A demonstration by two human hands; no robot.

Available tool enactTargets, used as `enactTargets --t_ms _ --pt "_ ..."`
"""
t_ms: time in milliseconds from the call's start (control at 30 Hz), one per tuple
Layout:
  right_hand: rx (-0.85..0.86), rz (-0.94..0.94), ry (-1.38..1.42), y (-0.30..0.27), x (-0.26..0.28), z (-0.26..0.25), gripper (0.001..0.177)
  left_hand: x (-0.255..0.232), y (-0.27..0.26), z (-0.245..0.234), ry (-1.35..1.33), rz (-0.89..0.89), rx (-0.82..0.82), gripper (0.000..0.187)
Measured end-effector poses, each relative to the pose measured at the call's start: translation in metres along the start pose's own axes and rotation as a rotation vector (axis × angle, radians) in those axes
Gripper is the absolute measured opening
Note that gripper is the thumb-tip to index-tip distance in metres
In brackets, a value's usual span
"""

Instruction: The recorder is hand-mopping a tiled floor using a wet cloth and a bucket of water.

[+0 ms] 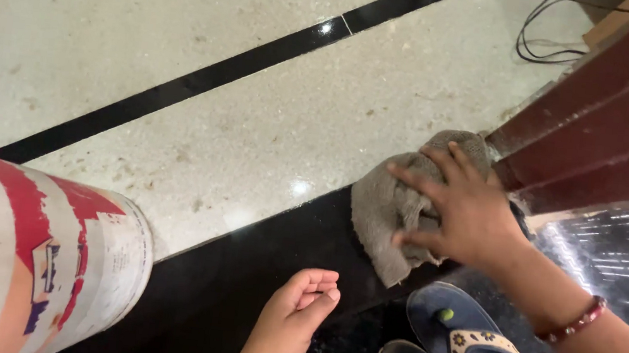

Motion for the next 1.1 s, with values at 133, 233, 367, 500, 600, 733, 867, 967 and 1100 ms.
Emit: enactTargets --t_ms 133,233,367,500,600,733,867,967,1100 --pt "0.024 0.168 0.216 0.03 -0.007 0.006 0.094 -0.003 0.001 -0.007 0.036 0.041 -0.048 0.038" --pt "0.0 0.168 0.212 0.059 0.007 0.001 0.09 0.0 0.002 -0.019 0.027 0.055 -0.131 0.039" --pt "0.013 0.038 0.276 0.089 0.066 -0.018 0.11 -0.006 -0.008 -0.05 0.146 0.182 -0.448 0.04" --pt "0.038 -0.142 0.297 0.081 0.15 -0.024 0.121 -0.026 -0.027 -0.079 0.303 0.37 -0.673 0.045" --pt "0.13 -0.386 0.302 0.056 0.202 -0.015 0.11 -0.029 -0.041 -0.088 0.651 0.535 -0.836 0.05" --pt "0.101 -0.636 0.31 0.028 0.222 0.016 0.087 0.004 -0.036 -0.085 0.546 0.259 -0.743 0.067" --pt "-0.058 -0.626 0.365 0.013 0.193 0.027 0.068 0.006 -0.034 -0.049 0.711 0.482 -0.662 0.086" --pt "-0.111 -0.477 0.391 0.007 0.145 0.011 0.078 -0.026 -0.027 -0.023 0.717 0.522 -0.48 0.083" --pt "-0.227 -0.269 0.326 -0.007 0.064 -0.008 0.084 -0.044 -0.014 0.0 0.596 0.374 -0.327 0.075"
Point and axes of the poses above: each hand's wrist, its own y-axis towards the middle knuckle, its own z-axis out of the palm, x = y × z, the point moved 3 cm from there along y, towards the middle knuckle, and after that the axes turned 3 degrees about y, right-handed, at the moved point
